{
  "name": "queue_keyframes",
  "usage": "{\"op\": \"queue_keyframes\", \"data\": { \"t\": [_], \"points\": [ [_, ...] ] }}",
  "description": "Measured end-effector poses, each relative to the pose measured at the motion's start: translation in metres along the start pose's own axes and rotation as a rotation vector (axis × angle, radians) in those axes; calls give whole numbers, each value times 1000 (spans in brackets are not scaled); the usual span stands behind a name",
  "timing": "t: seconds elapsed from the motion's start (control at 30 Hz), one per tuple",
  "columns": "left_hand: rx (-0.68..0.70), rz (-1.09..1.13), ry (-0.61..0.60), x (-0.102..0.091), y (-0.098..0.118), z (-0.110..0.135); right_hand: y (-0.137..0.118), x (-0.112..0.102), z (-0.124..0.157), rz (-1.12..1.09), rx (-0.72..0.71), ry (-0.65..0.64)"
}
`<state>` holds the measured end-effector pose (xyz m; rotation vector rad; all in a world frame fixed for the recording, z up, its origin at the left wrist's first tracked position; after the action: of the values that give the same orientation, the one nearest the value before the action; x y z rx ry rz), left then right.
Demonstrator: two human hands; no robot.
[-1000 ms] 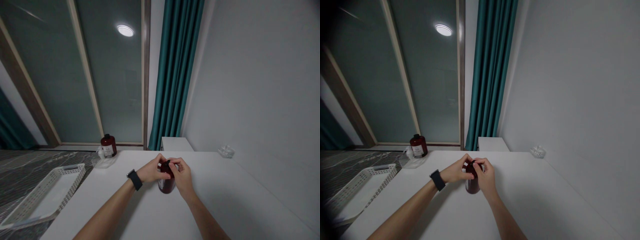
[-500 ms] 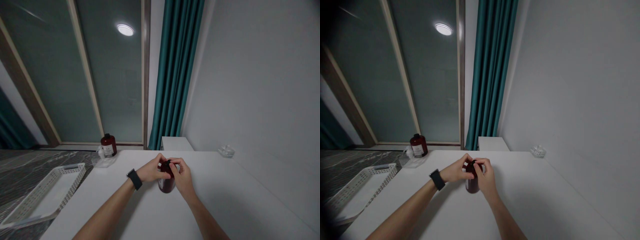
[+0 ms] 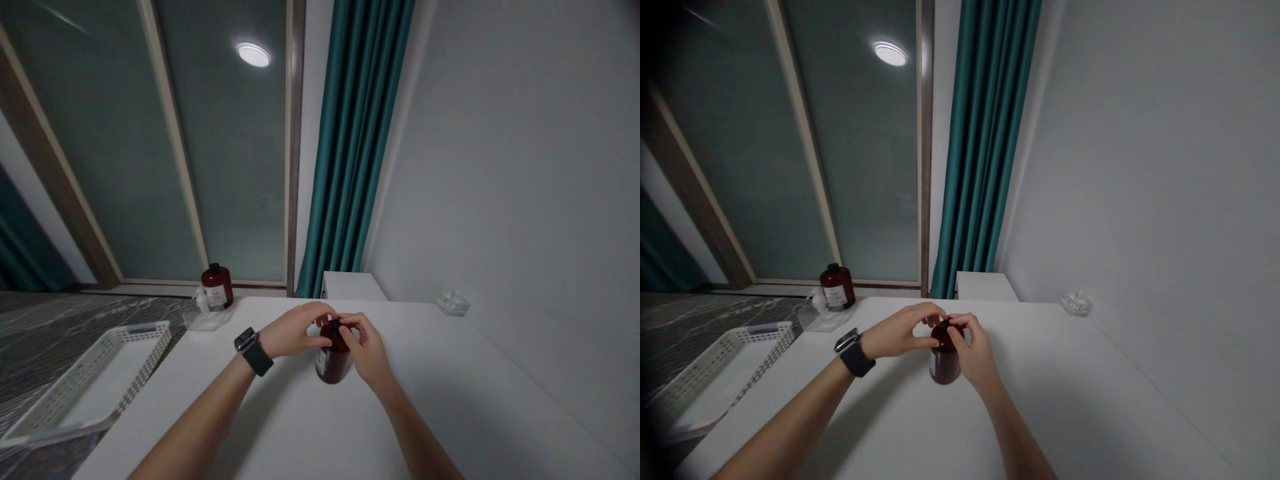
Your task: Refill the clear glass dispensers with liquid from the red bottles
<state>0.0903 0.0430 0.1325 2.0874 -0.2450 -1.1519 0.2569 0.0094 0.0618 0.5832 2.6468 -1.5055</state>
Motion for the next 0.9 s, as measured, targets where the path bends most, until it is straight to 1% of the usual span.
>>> {"op": "queue_keyframes", "data": {
  "t": [0.1, 0.27, 0.43, 0.6, 0.9],
  "points": [
    [0, -17, -16, 1, 2, 0, 0, -1, 1, 20, -28, 20],
    [0, -55, -26, 2, 3, -1, 0, 1, 3, 12, 30, 76],
    [-3, -68, -25, 3, 3, 0, -2, 3, 4, -37, 26, 72],
    [-19, -89, -33, 3, 4, 0, -1, 2, 5, -25, 26, 42],
    [-28, -67, -37, 3, 6, -1, -1, 2, 5, -16, 15, 48]
  ]
}}
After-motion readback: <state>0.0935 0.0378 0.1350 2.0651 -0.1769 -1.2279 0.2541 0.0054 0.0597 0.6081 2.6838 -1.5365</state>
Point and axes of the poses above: each hand's wrist, its own z-axis away from the middle knuckle, its own x-axis out of the palm, y = z × x, the point moved 4 cm from there along -z, towards the middle knuckle, and after that the axes turned 11 degrees about z, right-handed, at the moved point
